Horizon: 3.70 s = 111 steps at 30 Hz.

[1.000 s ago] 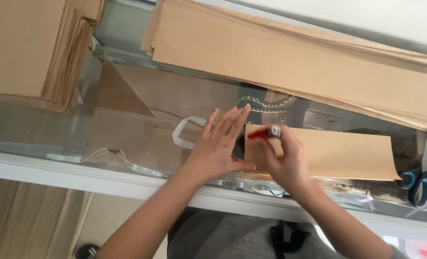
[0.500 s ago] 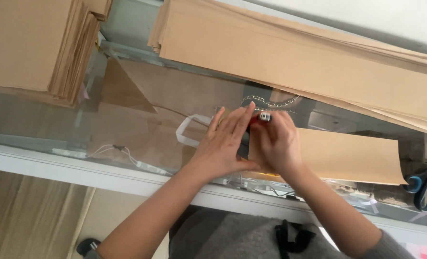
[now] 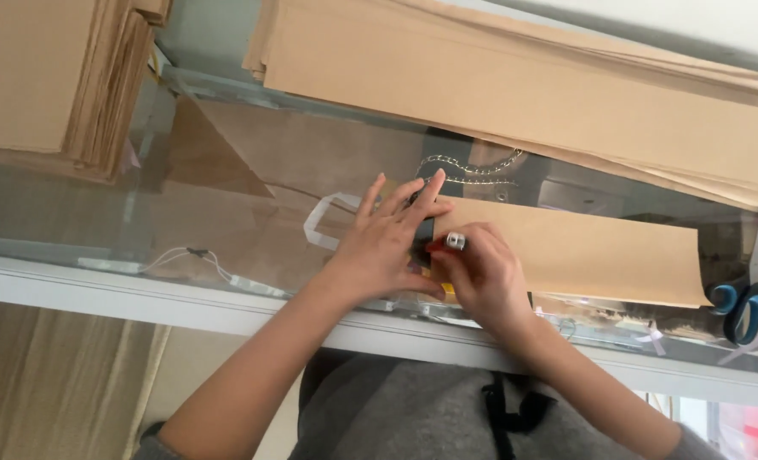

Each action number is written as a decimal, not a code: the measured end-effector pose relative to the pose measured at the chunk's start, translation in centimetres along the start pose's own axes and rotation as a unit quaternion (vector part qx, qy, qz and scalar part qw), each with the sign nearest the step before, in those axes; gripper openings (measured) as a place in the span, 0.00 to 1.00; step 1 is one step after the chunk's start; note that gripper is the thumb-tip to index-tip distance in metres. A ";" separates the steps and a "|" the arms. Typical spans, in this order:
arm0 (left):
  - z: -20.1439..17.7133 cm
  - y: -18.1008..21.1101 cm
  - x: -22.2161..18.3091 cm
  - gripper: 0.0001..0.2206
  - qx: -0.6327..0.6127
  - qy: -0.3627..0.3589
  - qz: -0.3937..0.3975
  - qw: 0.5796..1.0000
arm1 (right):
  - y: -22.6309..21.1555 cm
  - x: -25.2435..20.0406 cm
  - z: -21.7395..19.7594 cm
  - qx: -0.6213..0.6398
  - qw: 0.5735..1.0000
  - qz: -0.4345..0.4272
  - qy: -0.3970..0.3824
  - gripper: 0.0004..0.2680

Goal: The person is manually making paper bags by folding brown paper, cutting it with scissors, and using a lighter to finish the edges.

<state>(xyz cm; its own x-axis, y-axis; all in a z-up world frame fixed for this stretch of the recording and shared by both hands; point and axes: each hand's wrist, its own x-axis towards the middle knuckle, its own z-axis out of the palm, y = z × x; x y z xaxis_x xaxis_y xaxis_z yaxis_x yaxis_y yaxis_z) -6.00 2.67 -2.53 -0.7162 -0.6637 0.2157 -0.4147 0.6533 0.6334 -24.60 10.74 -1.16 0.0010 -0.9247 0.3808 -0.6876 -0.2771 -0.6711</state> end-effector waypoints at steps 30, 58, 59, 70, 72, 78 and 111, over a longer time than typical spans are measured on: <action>4.8 5.6 2.1 0.05 0.251 -0.096 0.122 0.956 | 23.3 -18.9 -30.9 -0.352 0.782 0.385 0.342 0.10; 1.5 7.8 -0.1 0.15 -0.480 0.340 -0.509 0.629 | 17.6 -11.9 -28.1 -0.142 0.806 0.557 0.142 0.18; 1.0 8.6 0.5 0.14 -0.495 0.304 -0.545 0.605 | 17.5 -12.1 -28.4 -0.036 0.823 0.531 0.197 0.15; 1.7 12.7 5.4 0.17 -0.657 0.327 -0.491 0.470 | 2.0 -11.7 -16.5 0.410 0.838 0.314 0.176 0.25; 1.4 13.3 6.3 0.22 -0.675 0.332 -0.483 0.448 | -0.4 -11.9 -14.4 0.479 0.806 0.333 0.099 0.25; 5.0 10.4 5.2 0.19 -0.472 0.162 -0.505 0.704 | -0.5 -13.7 -11.7 0.617 0.650 0.437 -0.076 0.30; 5.9 9.7 2.7 0.12 -0.514 0.189 -0.378 0.746 | -2.2 -10.1 -7.1 0.567 0.644 0.513 0.026 0.17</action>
<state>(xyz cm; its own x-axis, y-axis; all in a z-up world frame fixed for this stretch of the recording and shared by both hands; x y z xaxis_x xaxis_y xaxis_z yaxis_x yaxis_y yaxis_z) -15.29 9.35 -0.15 -0.2058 -0.8834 -0.4210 0.1689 -0.4558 0.8739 -28.28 22.51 1.01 -0.0766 -0.7708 -0.6325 0.6656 0.4328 -0.6080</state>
